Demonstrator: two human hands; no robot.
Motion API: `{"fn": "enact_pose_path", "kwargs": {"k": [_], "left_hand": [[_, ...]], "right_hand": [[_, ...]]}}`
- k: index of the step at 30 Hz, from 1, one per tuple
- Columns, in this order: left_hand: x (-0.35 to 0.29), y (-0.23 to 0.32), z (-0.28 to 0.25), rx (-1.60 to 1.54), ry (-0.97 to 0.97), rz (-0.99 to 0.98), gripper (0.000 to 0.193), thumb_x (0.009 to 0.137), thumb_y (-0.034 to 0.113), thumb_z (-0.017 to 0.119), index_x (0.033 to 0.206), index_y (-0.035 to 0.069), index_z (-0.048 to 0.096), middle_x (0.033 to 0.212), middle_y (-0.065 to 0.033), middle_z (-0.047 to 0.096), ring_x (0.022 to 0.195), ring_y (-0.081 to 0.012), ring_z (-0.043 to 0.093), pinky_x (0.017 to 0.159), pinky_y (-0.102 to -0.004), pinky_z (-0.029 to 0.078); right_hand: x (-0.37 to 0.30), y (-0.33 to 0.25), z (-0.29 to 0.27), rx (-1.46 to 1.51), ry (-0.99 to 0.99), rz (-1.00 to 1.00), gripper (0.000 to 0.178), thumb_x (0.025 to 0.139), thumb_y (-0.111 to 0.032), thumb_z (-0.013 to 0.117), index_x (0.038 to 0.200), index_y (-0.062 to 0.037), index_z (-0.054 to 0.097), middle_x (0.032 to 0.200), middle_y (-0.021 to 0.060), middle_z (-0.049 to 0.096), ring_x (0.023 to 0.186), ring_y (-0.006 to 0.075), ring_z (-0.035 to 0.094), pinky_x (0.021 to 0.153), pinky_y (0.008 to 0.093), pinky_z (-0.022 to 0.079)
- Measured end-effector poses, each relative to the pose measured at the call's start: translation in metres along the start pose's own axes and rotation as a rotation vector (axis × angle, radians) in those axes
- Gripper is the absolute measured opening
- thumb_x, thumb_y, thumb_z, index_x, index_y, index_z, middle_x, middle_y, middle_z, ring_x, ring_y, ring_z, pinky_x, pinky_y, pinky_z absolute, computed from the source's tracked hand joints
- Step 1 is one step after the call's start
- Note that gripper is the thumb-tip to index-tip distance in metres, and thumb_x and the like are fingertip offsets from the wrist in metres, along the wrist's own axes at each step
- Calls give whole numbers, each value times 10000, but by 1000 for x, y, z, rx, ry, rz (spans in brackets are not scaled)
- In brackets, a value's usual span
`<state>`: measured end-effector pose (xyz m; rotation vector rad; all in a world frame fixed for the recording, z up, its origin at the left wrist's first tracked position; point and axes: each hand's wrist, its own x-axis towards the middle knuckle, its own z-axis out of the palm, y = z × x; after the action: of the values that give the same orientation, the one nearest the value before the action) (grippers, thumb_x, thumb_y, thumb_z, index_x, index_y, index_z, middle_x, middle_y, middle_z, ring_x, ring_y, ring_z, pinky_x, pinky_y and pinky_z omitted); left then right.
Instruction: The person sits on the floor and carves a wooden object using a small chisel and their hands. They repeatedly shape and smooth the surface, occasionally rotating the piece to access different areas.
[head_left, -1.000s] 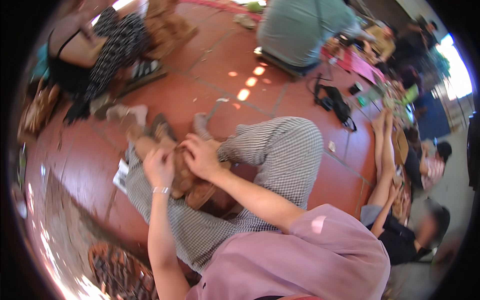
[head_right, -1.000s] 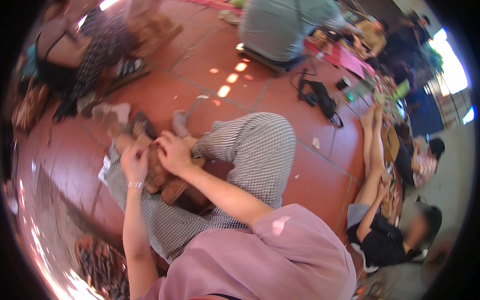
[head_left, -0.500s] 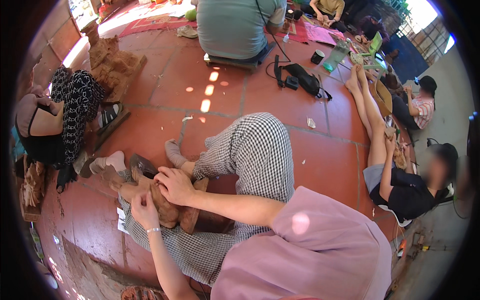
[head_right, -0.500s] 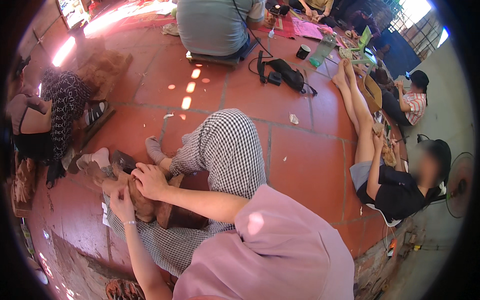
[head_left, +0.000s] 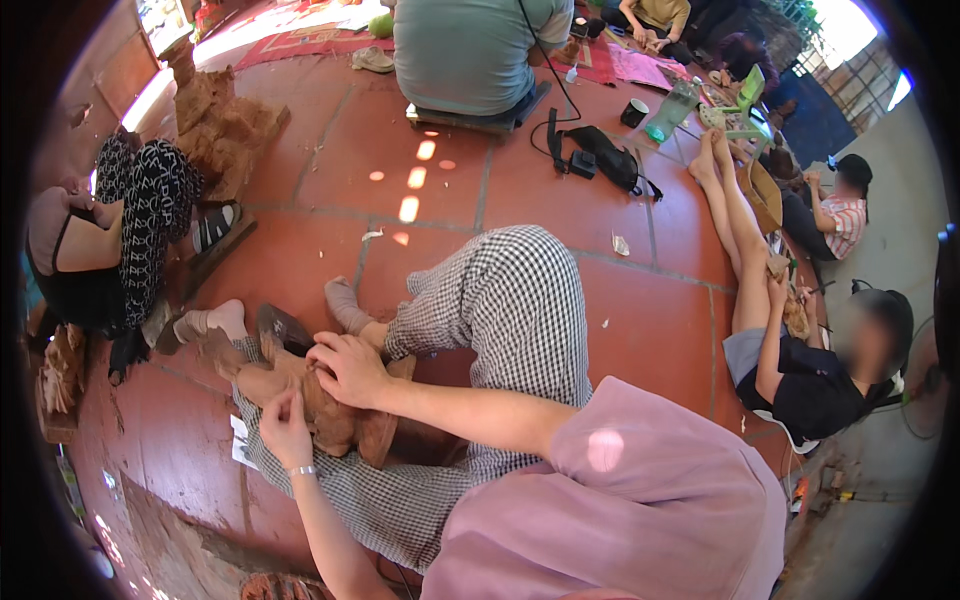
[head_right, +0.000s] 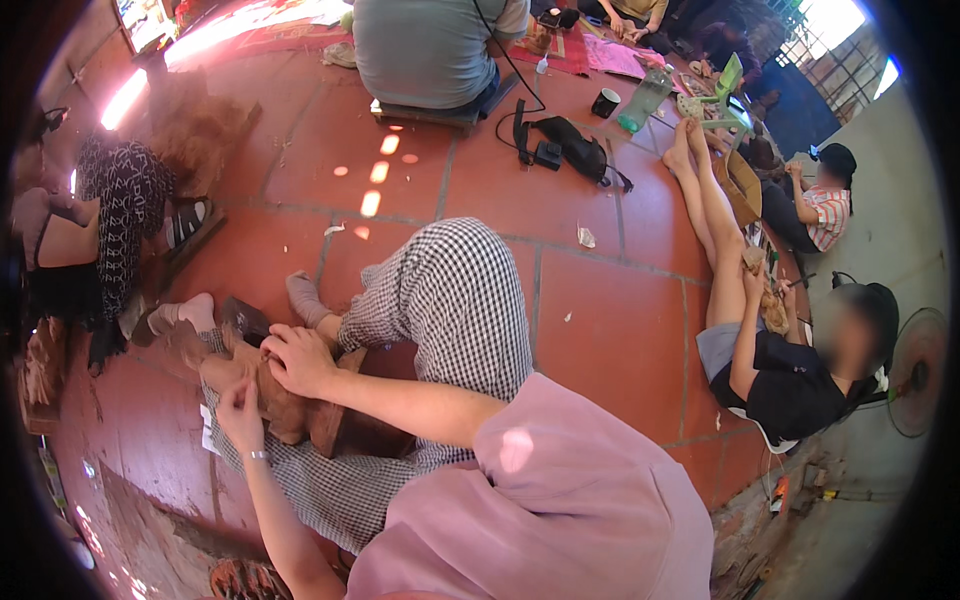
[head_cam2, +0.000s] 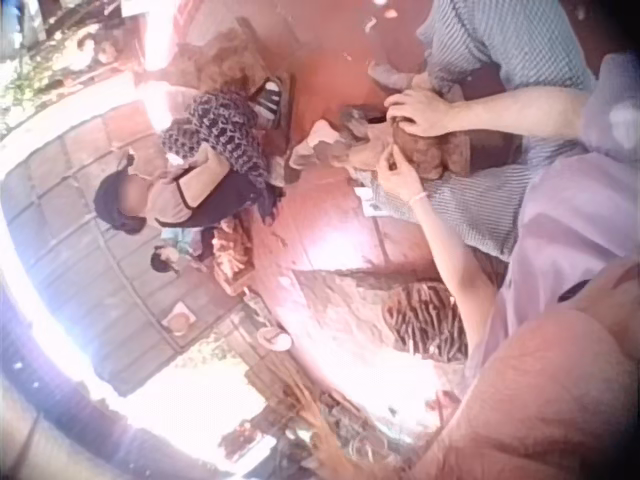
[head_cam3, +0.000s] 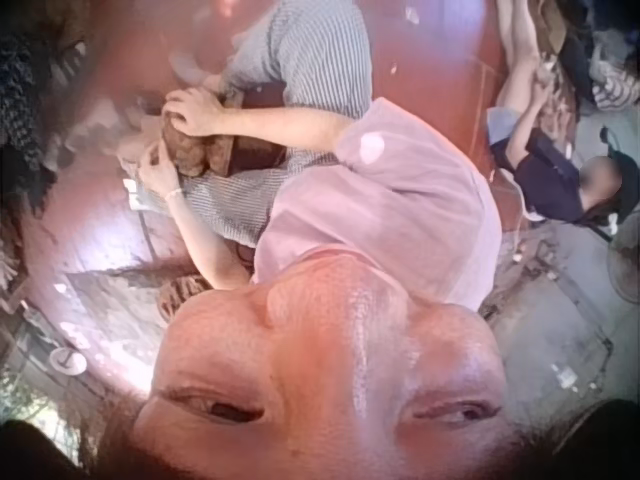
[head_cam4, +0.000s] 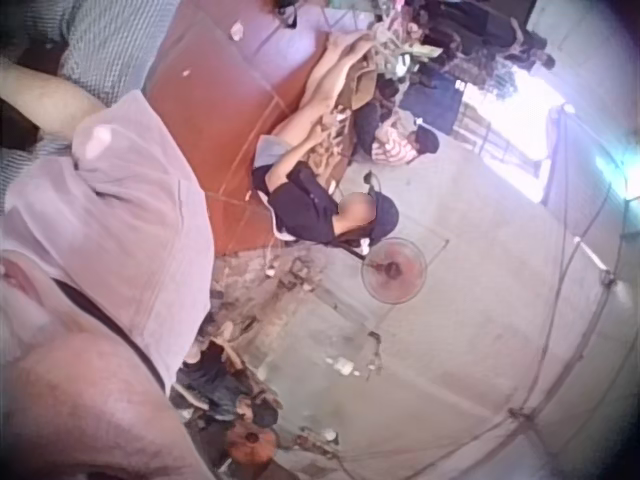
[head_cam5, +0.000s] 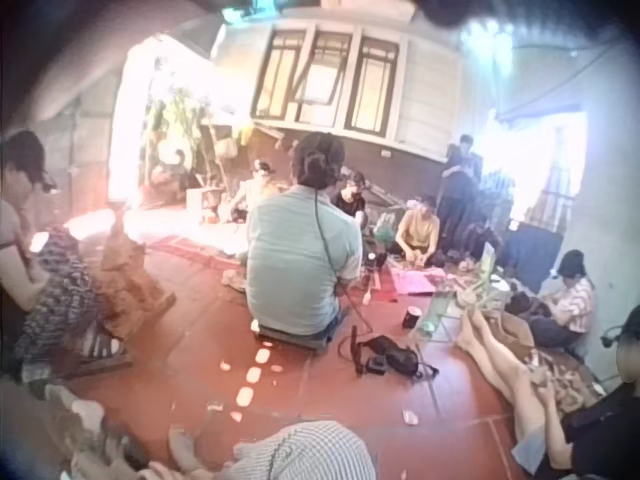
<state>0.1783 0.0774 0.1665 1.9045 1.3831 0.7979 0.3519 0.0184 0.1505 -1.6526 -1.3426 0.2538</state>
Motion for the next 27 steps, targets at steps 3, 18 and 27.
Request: {"fn": "enact_pose_path", "kwargs": {"k": [3, 18, 27], "left_hand": [[-4, -4, 2, -38, 36, 30, 122, 854, 86, 747, 928, -9, 730, 781, -69, 646, 644, -145, 589, 618, -285, 486], [5, 15, 18, 121, 58, 208, 146, 848, 103, 752, 942, -7, 737, 754, -89, 638, 644, -177, 575, 629, -311, 472], [6, 20, 14, 166, 65, 154, 149, 822, 113, 770, 911, -3, 740, 771, -81, 632, 655, -188, 569, 624, -323, 469]], "right_hand": [[2, -3, 6, -40, 45, -22, 240, 829, -161, 643, 1058, -91, 626, 1228, 142, 578, 1020, 353, 592, 879, 470, 469], [1, 3, -1, 6, -2, 25, 213, 826, -167, 645, 1026, -96, 636, 1215, 131, 590, 1018, 348, 590, 872, 481, 470], [5, 5, 3, -40, 7, -9, 203, 813, -167, 645, 1004, -97, 644, 1165, 128, 592, 1011, 341, 597, 862, 468, 474]]}}
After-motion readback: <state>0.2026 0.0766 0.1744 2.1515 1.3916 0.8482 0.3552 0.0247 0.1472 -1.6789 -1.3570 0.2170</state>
